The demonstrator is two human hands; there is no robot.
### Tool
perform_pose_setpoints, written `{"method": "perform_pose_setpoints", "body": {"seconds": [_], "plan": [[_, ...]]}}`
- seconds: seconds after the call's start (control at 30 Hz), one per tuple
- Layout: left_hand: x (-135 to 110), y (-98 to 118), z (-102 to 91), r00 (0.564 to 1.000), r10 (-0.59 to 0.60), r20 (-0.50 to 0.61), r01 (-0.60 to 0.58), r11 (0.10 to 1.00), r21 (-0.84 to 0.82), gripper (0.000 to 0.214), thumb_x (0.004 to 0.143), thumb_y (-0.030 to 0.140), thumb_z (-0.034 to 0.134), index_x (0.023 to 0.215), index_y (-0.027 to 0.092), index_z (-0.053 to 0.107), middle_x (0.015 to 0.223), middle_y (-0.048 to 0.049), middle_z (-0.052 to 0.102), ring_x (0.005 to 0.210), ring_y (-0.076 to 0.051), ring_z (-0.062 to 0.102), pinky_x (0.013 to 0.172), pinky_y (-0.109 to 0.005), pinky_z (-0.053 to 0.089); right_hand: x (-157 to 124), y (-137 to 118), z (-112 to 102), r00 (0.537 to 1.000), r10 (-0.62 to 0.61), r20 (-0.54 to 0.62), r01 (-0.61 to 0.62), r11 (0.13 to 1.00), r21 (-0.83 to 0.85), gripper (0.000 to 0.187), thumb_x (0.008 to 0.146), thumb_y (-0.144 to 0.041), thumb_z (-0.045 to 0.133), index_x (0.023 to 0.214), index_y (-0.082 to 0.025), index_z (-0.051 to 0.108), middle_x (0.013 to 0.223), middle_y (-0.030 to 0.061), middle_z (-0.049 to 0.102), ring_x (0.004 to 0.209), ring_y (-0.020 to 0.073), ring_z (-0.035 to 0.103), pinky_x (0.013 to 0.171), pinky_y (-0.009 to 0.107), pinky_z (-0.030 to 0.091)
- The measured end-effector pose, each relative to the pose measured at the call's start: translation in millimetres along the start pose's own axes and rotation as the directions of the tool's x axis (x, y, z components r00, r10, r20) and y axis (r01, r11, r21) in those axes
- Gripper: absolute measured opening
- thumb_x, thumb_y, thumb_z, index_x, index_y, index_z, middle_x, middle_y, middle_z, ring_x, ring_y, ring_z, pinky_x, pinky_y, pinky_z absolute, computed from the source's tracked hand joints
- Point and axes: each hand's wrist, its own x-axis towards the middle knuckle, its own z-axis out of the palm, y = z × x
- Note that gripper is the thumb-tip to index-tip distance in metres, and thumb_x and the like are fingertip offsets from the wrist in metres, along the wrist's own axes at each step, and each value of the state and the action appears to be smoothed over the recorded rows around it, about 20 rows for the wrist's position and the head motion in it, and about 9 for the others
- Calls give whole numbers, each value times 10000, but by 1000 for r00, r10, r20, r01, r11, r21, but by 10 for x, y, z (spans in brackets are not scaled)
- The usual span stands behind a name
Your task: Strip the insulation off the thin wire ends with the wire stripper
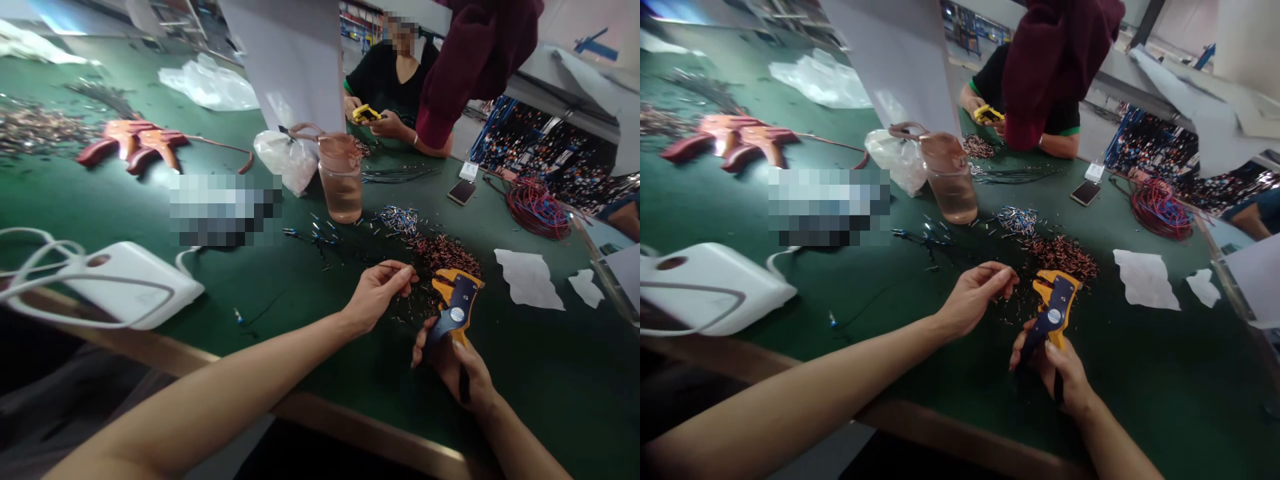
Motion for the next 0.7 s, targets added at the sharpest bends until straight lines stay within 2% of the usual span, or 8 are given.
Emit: {"method": "perform_pose_setpoints", "body": {"seconds": [0.17,0.37,0.7], "plan": [[26,8,3,996,-73,46,78,989,-123,372,621,443,857,702,145,651,630,25,645,506,-55,507,513,-189,424,-23,-1,-19,995,42,88,-42,999,3,441,824,-462,679,1158,-181,618,986,91,672,830,215,648,770,364,495],[-5,-21,5,991,-84,105,93,993,-79,387,648,462,841,698,138,636,612,28,623,509,-54,498,520,-195,409,-31,10,-21,992,86,95,-85,996,-19,486,794,-483,700,1155,-175,591,973,101,665,818,229,647,766,403,512],[-45,-8,14,979,-139,151,152,985,-79,361,658,442,832,711,151,625,545,53,576,503,-64,492,552,-215,432,-51,66,32,993,80,88,-84,996,36,414,810,-472,689,1074,-163,611,828,49,628,672,179,625,649,341,518]]}}
